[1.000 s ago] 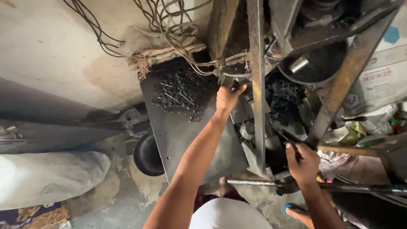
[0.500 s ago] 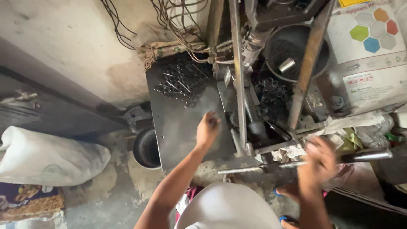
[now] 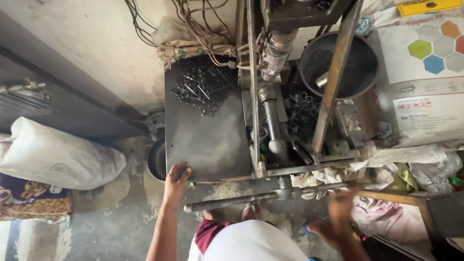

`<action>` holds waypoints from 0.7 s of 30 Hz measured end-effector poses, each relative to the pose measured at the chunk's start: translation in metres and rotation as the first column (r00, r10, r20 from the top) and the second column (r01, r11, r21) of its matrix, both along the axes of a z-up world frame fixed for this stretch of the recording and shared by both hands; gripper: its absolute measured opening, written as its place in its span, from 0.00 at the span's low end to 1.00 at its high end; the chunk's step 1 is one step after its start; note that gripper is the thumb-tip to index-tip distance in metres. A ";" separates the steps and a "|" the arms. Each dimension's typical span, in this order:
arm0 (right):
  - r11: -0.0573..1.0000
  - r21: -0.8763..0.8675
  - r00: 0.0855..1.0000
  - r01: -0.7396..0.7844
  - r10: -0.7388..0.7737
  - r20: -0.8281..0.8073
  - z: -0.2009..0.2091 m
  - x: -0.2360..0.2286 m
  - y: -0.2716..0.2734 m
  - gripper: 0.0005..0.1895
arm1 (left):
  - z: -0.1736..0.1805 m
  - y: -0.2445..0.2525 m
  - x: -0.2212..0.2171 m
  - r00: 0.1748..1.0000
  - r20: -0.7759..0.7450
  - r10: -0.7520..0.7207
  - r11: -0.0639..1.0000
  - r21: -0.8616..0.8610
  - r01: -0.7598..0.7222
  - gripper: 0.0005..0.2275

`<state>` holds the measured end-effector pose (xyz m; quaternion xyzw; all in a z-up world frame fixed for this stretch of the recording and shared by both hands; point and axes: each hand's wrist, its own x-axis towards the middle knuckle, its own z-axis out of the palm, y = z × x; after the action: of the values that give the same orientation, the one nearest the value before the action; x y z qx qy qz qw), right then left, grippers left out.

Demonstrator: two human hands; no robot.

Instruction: The person operates a manual press machine by placing metal pieces into the mold, pulling a lever to activate the press, and then removing the formed metal parts. The process is repeated continuously throughout the clip.

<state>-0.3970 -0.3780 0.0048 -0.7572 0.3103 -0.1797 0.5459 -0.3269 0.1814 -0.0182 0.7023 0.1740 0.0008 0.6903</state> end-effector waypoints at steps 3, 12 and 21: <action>0.832 0.446 0.746 -0.330 0.520 -0.417 -0.056 0.005 0.087 0.27 | -0.010 -0.002 0.003 0.999 -0.039 -0.010 0.982 0.187 0.017 0.11; -0.032 0.961 0.752 -0.275 0.616 0.236 0.001 -0.015 0.129 0.24 | 0.022 -0.037 -0.011 0.973 0.183 -0.139 0.910 0.412 0.052 0.10; 0.851 0.501 0.987 0.157 -0.112 -0.119 0.101 0.059 -0.117 0.18 | -0.024 -0.105 -0.035 0.635 -0.375 -0.676 0.350 0.595 0.723 0.29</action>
<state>-0.3380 -0.4945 0.1061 -0.5696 0.4219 -0.0970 0.6986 -0.3619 0.0764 -0.0426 0.9123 -0.1350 -0.2496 0.2953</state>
